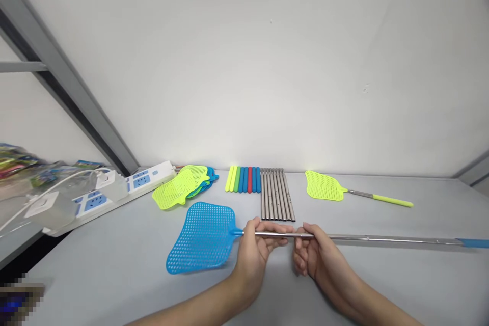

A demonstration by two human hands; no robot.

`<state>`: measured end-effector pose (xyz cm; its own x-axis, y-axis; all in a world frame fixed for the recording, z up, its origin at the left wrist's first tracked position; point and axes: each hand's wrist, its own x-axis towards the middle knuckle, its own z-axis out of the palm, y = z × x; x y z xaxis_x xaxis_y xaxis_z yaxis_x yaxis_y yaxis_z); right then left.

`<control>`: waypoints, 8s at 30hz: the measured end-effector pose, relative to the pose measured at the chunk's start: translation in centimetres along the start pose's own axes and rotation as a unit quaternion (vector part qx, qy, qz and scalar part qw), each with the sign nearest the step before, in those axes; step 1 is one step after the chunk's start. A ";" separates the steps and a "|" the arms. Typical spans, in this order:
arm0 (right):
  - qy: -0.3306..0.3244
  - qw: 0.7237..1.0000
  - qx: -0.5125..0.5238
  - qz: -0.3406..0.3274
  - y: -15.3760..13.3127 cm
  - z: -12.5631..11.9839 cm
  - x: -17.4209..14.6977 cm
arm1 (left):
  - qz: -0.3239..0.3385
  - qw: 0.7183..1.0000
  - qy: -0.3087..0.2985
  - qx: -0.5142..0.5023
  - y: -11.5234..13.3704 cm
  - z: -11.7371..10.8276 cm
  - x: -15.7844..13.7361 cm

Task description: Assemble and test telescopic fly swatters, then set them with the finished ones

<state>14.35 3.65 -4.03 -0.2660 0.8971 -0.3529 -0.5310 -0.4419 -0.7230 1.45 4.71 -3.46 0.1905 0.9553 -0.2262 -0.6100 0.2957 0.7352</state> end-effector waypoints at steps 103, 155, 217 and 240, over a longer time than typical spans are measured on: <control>-0.073 0.997 -0.003 0.004 0.1 -0.5 1.7 | 0.112 0.989 0.076 0.065 -0.7 0.8 0.9; -0.047 0.998 -0.020 0.045 -1.7 -0.4 1.1 | 0.106 0.987 0.042 0.111 -1.5 0.8 1.3; -0.269 0.949 -0.163 0.028 -0.3 -2.0 1.1 | 0.157 0.969 0.058 0.182 -0.7 1.1 -1.2; -0.250 0.947 -0.199 0.001 -0.1 -1.1 0.7 | 0.131 0.983 0.048 0.117 -0.6 1.4 -0.3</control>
<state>15.04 4.36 -4.88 -0.6679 0.7373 -0.1011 -0.2103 -0.3173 -0.9247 2.77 4.24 -2.93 -0.0304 0.9977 -0.0600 -0.4330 0.0410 0.9005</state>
